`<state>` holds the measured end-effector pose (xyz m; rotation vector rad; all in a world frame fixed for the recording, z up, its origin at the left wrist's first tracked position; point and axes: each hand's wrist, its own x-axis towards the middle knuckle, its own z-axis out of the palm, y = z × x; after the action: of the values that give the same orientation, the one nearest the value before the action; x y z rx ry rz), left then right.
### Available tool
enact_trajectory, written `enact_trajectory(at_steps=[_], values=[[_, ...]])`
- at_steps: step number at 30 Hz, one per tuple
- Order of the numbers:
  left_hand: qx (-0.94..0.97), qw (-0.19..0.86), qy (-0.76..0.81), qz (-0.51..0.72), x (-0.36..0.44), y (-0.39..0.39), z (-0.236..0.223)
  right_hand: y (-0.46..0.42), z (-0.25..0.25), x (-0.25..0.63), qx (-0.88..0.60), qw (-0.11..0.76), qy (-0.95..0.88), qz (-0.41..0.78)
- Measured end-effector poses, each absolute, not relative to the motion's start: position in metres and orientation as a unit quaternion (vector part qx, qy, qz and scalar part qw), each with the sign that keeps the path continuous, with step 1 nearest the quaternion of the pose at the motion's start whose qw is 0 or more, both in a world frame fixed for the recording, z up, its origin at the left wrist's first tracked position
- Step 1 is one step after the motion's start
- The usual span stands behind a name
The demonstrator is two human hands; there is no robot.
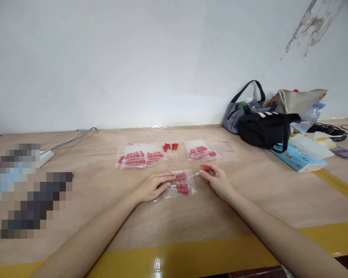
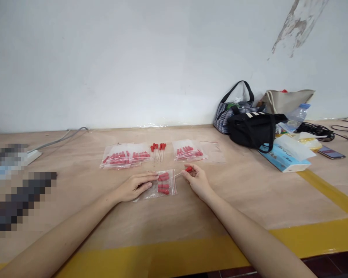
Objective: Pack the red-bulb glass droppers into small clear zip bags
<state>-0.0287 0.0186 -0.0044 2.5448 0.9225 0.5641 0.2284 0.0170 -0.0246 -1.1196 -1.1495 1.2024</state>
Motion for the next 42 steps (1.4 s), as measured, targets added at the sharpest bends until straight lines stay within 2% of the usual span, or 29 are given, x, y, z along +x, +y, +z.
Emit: enact_trajectory(at_steps=[5, 9, 15, 17, 24, 27, 30, 33, 38, 40, 42], values=[[0.903, 0.188, 0.329, 0.201, -0.029, 0.018, -0.003, 0.014, -0.024, 0.226, -0.454, 0.556, -0.423, 0.553], [0.905, 0.183, 0.329, 0.199, -0.029, 0.018, -0.003, 0.009, -0.025, 0.219, -0.465, 0.499, -0.463, 0.565], [0.903, 0.183, 0.331, 0.205, -0.029, 0.018, -0.005, 0.012, -0.031, 0.214, -0.528, 0.412, -0.665, 0.332], [0.902, 0.184, 0.329, 0.21, -0.029, 0.018, -0.005, 0.012, -0.033, 0.213, -0.521, 0.385, -0.697, 0.307], [0.906, 0.178, 0.326, 0.202, -0.029, 0.019, -0.005, 0.007, -0.031, 0.213, -0.429, 0.406, -0.689, 0.421], [0.908, 0.171, 0.324, 0.2, -0.029, 0.02, -0.006, 0.012, -0.025, 0.213, -0.475, 0.414, -0.642, 0.437], [0.911, 0.17, 0.319, 0.199, -0.029, 0.019, -0.007, 0.021, -0.022, 0.211, -0.538, 0.383, -0.612, 0.436], [0.913, 0.172, 0.31, 0.202, -0.03, 0.019, -0.007, 0.025, -0.021, 0.206, -0.51, 0.35, -0.636, 0.461], [0.891, 0.14, 0.341, 0.266, -0.033, 0.018, -0.005, 0.022, -0.004, 0.217, -0.427, 0.326, -0.598, 0.595], [0.878, 0.135, 0.364, 0.281, -0.034, 0.019, -0.005, 0.024, 0.007, 0.23, -0.393, 0.373, -0.564, 0.623], [0.874, 0.138, 0.378, 0.272, -0.034, 0.019, -0.005, 0.032, 0.019, 0.245, -0.388, 0.463, -0.505, 0.616]])
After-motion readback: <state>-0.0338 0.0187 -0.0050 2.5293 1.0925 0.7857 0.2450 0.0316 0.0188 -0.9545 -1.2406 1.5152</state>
